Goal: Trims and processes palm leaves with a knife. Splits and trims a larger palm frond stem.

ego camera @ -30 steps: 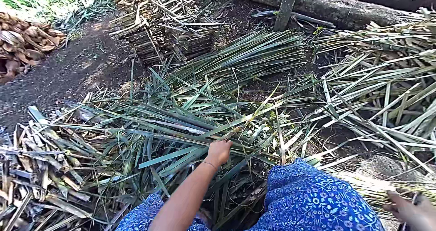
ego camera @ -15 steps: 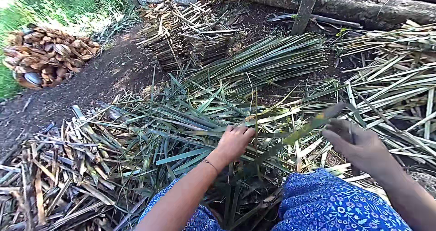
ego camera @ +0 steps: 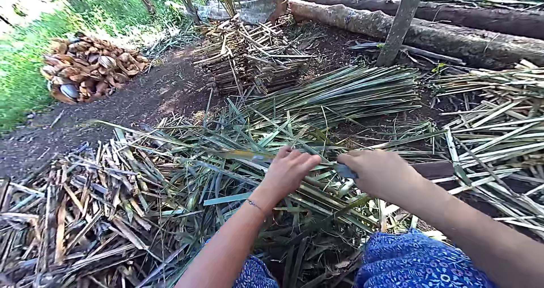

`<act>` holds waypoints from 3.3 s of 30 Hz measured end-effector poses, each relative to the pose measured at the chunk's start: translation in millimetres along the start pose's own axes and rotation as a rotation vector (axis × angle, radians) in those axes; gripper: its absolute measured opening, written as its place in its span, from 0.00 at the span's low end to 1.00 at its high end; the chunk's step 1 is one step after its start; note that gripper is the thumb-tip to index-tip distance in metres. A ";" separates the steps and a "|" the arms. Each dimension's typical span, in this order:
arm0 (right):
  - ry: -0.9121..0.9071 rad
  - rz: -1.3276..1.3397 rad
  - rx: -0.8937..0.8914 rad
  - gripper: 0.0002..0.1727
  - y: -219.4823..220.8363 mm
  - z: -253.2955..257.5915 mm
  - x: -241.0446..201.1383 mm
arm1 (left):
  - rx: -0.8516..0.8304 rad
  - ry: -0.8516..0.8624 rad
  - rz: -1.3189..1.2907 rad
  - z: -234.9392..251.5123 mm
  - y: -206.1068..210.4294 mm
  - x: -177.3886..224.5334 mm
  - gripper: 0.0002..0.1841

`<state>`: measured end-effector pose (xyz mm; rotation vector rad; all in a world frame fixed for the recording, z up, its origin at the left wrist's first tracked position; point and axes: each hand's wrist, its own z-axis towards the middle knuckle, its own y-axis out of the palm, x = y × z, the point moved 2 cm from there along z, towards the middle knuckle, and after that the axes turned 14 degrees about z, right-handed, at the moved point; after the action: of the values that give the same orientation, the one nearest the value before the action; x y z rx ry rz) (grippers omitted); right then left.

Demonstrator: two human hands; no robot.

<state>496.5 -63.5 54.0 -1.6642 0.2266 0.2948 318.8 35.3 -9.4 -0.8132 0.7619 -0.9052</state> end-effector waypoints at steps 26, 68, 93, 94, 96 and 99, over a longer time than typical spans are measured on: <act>0.174 0.924 0.585 0.20 -31.5 -28.9 66.1 | -0.055 -1.910 -0.289 -191.6 -4.2 -173.1 0.48; 0.209 1.144 -0.845 0.16 94.6 -22.3 14.4 | -0.121 -1.037 -0.361 -55.2 -84.0 -26.0 0.15; -0.191 0.119 0.085 0.46 27.6 -12.5 -26.2 | -0.201 -0.611 -0.099 -39.2 -82.4 30.0 0.14; -0.192 0.115 0.079 0.47 27.9 -12.5 -26.3 | -0.203 -0.611 -0.098 -39.3 -82.7 30.0 0.14; -0.194 0.107 0.078 0.47 28.5 -12.1 -26.8 | -0.215 -0.619 -0.112 -39.6 -83.6 29.9 0.14; -0.207 0.104 0.112 0.47 29.5 -11.9 -27.3 | -0.203 -0.612 -0.112 -40.4 -83.7 29.4 0.13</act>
<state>462.0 -79.3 36.3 -1.5014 0.1710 0.5202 266.7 -33.3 36.1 -1.2454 0.2723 -0.6268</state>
